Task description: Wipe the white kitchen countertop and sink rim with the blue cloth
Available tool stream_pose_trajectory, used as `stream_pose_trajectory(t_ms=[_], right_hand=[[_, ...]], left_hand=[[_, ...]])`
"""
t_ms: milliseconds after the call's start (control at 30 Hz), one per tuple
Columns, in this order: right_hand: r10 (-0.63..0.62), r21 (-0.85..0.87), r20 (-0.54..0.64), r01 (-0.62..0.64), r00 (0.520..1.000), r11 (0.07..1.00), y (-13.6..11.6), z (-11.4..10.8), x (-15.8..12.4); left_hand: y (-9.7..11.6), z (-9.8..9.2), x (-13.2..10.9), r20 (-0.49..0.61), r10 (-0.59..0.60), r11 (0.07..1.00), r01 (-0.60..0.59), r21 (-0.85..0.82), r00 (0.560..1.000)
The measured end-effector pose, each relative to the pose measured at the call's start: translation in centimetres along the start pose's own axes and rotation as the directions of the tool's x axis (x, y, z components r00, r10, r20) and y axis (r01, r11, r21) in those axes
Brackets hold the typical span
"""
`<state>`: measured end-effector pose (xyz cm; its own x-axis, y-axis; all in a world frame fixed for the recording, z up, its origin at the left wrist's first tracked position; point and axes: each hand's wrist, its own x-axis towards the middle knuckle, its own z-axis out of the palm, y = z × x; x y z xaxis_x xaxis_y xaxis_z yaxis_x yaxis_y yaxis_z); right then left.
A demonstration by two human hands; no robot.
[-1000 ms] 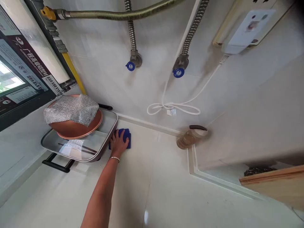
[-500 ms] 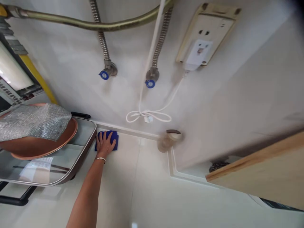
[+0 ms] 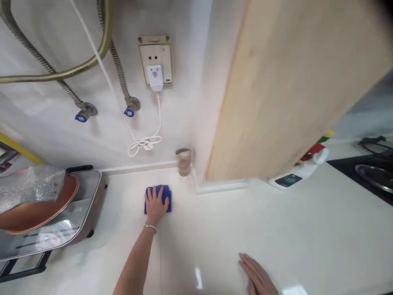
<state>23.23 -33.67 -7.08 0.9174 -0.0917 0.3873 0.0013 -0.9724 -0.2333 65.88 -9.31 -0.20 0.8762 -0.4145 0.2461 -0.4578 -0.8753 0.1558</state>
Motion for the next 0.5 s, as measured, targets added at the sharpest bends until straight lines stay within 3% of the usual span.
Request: stream_pose_trajectory(t_ms=[233, 500], right_hand=[[0.085, 0.113, -0.013, -0.083, 0.996, 0.990, -1.2, -0.5, 0.9], [0.099, 0.143, -0.076, -0.088, 0.992, 0.986, -1.7, -1.1, 1.8]], left_hand=[[9.0, 0.2, -7.0, 0.042, 0.189, 0.981, -0.186, -0.059, 0.981], [14.4, 0.6, -14.7, 0.047, 0.361, 0.923, -0.350, -0.162, 0.931]])
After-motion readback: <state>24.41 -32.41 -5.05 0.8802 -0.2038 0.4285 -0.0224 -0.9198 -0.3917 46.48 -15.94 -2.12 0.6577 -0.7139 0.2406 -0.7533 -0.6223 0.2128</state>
